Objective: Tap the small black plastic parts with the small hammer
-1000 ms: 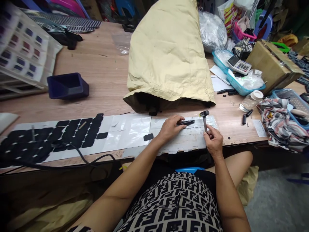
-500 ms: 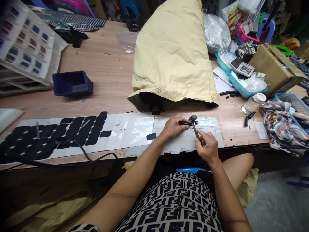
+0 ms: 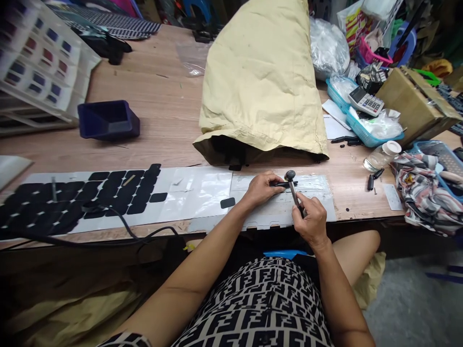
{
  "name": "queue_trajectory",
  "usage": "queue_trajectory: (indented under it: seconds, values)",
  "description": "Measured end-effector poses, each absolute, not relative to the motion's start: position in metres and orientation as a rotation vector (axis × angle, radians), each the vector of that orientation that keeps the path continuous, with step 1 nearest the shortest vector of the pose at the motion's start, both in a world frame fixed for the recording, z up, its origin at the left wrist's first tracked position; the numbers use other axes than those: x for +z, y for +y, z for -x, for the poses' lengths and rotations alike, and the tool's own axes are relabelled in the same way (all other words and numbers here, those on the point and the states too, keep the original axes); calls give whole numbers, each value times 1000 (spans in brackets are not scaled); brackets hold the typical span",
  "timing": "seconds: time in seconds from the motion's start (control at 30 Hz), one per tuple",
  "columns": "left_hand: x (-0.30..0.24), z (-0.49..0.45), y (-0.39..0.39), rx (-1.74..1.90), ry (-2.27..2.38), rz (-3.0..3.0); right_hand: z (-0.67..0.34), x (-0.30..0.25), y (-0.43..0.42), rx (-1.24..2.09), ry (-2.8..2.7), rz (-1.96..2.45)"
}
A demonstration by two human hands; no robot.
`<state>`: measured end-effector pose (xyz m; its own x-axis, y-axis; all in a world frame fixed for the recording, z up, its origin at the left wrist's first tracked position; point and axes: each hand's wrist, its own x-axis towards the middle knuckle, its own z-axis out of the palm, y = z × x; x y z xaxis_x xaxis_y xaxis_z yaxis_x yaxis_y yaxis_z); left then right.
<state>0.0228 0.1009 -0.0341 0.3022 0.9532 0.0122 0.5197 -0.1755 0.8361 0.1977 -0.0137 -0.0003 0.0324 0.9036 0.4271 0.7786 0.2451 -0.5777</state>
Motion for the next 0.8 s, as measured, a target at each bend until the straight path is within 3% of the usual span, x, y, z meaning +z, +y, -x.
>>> queue_trajectory:
  seconds: [0.5, 0.67, 0.8]
  values:
    - [-34, -18, 101, 744, 1274, -1848, -238, -22, 10, 491, -1339, 1637]
    - [-9, -12, 55, 706, 732, -1812, -240, -23, 11, 641, -1191, 1575]
    - [-12, -28, 1, 296, 323, -1773, -241, -24, 10, 663, -1170, 1554]
